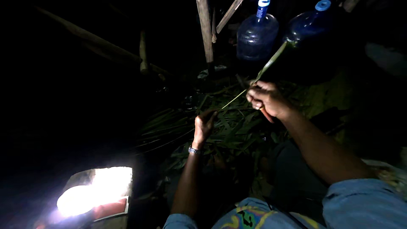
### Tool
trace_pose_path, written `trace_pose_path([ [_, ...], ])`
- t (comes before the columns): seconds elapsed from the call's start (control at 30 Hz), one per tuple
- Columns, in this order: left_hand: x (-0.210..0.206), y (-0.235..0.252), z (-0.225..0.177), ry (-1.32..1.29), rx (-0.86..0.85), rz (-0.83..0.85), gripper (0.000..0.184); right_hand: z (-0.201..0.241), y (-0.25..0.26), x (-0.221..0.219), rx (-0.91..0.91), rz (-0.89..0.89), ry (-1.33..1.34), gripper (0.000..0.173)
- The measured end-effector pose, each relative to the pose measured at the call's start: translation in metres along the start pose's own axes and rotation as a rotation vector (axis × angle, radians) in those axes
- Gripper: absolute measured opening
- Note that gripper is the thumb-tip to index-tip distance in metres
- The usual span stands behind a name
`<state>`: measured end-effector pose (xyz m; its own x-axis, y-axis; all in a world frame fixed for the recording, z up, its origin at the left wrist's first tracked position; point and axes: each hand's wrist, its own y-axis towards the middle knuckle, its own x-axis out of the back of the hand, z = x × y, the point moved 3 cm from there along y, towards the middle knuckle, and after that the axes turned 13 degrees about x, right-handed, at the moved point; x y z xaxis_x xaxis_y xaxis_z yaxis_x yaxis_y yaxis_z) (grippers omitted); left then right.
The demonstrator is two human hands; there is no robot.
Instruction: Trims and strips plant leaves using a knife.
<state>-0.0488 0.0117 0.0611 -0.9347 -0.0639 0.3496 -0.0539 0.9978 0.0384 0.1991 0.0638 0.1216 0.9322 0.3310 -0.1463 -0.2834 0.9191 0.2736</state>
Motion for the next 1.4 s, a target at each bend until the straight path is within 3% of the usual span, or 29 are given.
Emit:
trace_pose_path([
  [0.07,-0.006,-0.002,-0.003,-0.059,-0.016,0.0,0.015,-0.007,-0.01,-0.02,-0.016,0.176,-0.115,0.037],
  [0.13,-0.01,-0.005,-0.006,-0.101,-0.045,-0.017,0.014,-0.022,-0.016,-0.039,-0.044,0.321,-0.174,0.036],
  [0.23,-0.011,-0.009,-0.009,-0.114,-0.037,-0.054,0.012,-0.03,-0.019,-0.06,-0.142,0.344,-0.234,0.032],
  [0.43,-0.011,-0.011,-0.009,-0.16,0.0,-0.061,0.013,-0.031,-0.023,-0.071,-0.167,0.271,-0.285,0.033],
  [0.67,-0.018,-0.017,-0.009,-0.233,-0.014,-0.193,0.013,-0.025,-0.031,-0.08,-0.176,0.201,-0.246,0.035],
  [0.9,-0.027,-0.019,-0.006,0.021,-0.104,-0.374,0.019,-0.021,-0.032,-0.078,-0.145,0.09,-0.25,0.035],
  [1.17,-0.026,-0.019,-0.007,0.056,-0.139,-0.404,0.018,-0.014,-0.019,-0.05,-0.044,-0.083,-0.075,0.029],
  [1.4,-0.019,-0.018,-0.006,0.213,-0.277,-0.467,0.021,0.009,0.005,0.002,-0.076,-0.364,-0.036,0.028],
])
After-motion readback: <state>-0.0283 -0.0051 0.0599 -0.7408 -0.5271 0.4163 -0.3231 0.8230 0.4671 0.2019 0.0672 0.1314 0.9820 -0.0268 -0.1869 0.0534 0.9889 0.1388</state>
